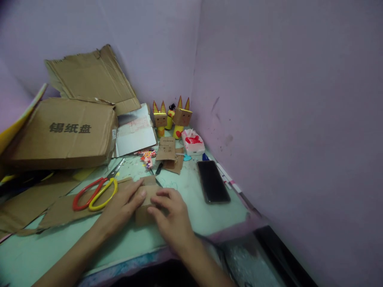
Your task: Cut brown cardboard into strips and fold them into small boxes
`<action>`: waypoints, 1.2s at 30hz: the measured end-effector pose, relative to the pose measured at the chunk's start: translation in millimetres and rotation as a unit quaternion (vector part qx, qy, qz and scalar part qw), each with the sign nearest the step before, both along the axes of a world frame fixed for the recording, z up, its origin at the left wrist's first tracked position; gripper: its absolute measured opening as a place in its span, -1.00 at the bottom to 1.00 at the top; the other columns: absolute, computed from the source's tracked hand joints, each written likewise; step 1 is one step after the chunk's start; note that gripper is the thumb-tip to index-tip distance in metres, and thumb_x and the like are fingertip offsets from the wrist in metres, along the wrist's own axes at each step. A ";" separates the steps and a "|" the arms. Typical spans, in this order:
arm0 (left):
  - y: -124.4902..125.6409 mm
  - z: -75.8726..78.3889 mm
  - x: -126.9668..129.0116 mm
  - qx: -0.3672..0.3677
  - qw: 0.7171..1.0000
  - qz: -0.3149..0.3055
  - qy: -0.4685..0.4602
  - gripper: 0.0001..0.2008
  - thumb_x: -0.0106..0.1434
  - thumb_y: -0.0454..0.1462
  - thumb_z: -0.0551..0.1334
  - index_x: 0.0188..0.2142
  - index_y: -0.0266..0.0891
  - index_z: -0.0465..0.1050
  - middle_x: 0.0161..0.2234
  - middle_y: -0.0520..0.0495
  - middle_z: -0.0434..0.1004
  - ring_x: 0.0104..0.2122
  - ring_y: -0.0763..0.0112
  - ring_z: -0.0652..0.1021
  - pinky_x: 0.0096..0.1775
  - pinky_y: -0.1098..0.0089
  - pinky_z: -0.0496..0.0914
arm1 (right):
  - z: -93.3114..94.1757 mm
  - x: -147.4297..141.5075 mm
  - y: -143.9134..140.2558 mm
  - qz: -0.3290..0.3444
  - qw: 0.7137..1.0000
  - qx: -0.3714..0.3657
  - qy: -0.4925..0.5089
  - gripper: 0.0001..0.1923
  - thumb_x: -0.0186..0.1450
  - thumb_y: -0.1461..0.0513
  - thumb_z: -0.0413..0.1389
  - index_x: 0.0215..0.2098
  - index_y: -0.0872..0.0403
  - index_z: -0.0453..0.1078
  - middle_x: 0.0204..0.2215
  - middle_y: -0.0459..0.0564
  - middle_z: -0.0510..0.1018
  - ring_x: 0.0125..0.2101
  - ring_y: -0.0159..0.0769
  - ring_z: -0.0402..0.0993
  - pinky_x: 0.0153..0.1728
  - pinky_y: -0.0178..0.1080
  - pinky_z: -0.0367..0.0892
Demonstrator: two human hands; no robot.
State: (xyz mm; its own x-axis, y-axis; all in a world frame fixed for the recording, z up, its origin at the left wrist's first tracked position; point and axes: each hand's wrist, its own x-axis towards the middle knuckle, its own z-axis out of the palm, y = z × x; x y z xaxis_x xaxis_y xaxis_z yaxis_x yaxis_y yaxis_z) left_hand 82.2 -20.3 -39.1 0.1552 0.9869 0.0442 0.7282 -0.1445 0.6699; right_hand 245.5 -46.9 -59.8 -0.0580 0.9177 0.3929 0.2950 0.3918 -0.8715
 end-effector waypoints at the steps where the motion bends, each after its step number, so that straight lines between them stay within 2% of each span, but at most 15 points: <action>1: 0.7 -0.6 -0.4 0.003 1.000 -0.003 -0.003 -0.39 0.24 0.01 -0.09 0.15 -0.33 0.15 0.14 -0.22 0.23 0.10 0.12 0.27 0.10 0.10 0.12 | -0.7 -0.1 0.0 -0.001 1.000 0.003 0.003 -0.79 0.09 0.33 0.19 -0.29 0.00 0.50 -0.24 0.01 0.45 -0.18 -0.25 0.40 -0.12 -0.16 0.33; 14: 0.1 3.8 -0.8 0.029 0.999 -0.009 -0.030 -0.48 0.28 -0.04 -0.12 0.06 -0.25 0.30 0.08 -0.17 0.34 0.06 0.14 0.34 0.05 0.13 0.21 | -7.8 0.3 -1.5 0.004 1.000 0.027 0.015 -0.81 0.10 0.34 0.18 -0.29 0.06 0.49 -0.22 0.05 0.43 -0.17 -0.24 0.38 -0.11 -0.18 0.32; 20: 0.2 -0.6 -1.8 0.015 0.999 0.007 -0.043 -0.47 0.28 -0.03 -0.14 0.07 -0.27 0.28 0.11 -0.17 0.29 0.09 0.16 0.30 0.10 0.12 0.12 | -7.3 1.3 -3.1 0.014 0.999 0.027 0.016 -0.81 0.10 0.34 0.18 -0.29 0.07 0.48 -0.21 0.06 0.43 -0.17 -0.24 0.39 -0.13 -0.20 0.32; 24: 1.2 2.3 -2.8 0.027 0.996 0.040 -0.074 -0.49 0.28 -0.05 -0.12 0.03 -0.31 0.30 0.05 -0.18 0.35 0.06 0.22 0.31 0.10 0.19 0.11 | -7.2 1.9 -3.2 0.015 0.999 0.025 0.016 -0.82 0.09 0.34 0.18 -0.30 0.06 0.47 -0.21 0.05 0.43 -0.17 -0.25 0.39 -0.12 -0.21 0.31; 27: 1.1 7.3 -5.6 0.060 0.993 0.061 -0.081 -0.57 0.26 -0.08 -0.09 -0.12 -0.28 0.39 -0.08 -0.16 0.45 -0.05 0.21 0.39 -0.01 0.23 0.22 | -6.8 1.6 -2.3 0.016 0.999 0.027 0.016 -0.82 0.09 0.35 0.18 -0.31 0.05 0.47 -0.22 0.04 0.43 -0.17 -0.24 0.39 -0.13 -0.22 0.31; 30: -0.2 10.8 -8.3 0.075 0.993 0.037 -0.078 -0.67 0.21 -0.08 0.00 -0.31 -0.23 0.41 -0.27 -0.10 0.47 -0.27 0.25 0.45 -0.25 0.32 0.31 | -6.5 1.3 -2.0 0.018 0.999 0.027 0.016 -0.81 0.08 0.35 0.18 -0.31 0.04 0.47 -0.22 0.03 0.43 -0.17 -0.24 0.39 -0.15 -0.22 0.31; 33: -0.4 9.8 -9.1 0.047 0.995 0.026 -0.082 -0.74 0.12 -0.08 0.11 -0.36 -0.23 0.37 -0.47 -0.01 0.37 -0.48 0.35 0.38 -0.44 0.37 0.26 | -6.9 1.8 -3.8 0.018 0.999 0.026 0.011 -0.81 0.09 0.36 0.17 -0.32 0.04 0.47 -0.22 0.03 0.41 -0.18 -0.25 0.39 -0.16 -0.23 0.31; 36: 1.3 6.2 -10.4 -0.002 0.989 0.034 -0.141 -0.76 0.04 -0.10 0.17 -0.43 -0.25 0.33 -0.58 0.08 0.26 -0.57 0.43 0.29 -0.51 0.43 0.20 | -7.9 3.6 -6.8 0.019 0.999 0.039 -0.003 -0.80 0.09 0.38 0.16 -0.33 0.03 0.46 -0.21 0.02 0.39 -0.17 -0.26 0.37 -0.15 -0.23 0.29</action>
State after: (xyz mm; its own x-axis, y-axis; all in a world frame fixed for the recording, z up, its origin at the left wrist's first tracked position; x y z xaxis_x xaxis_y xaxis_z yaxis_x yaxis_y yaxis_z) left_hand 71.8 -19.0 -32.9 0.0709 0.9948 0.0734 0.5207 -0.0997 0.8479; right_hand 249.1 -53.7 -67.7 -0.0953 0.8813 0.4628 0.2837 0.4696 -0.8360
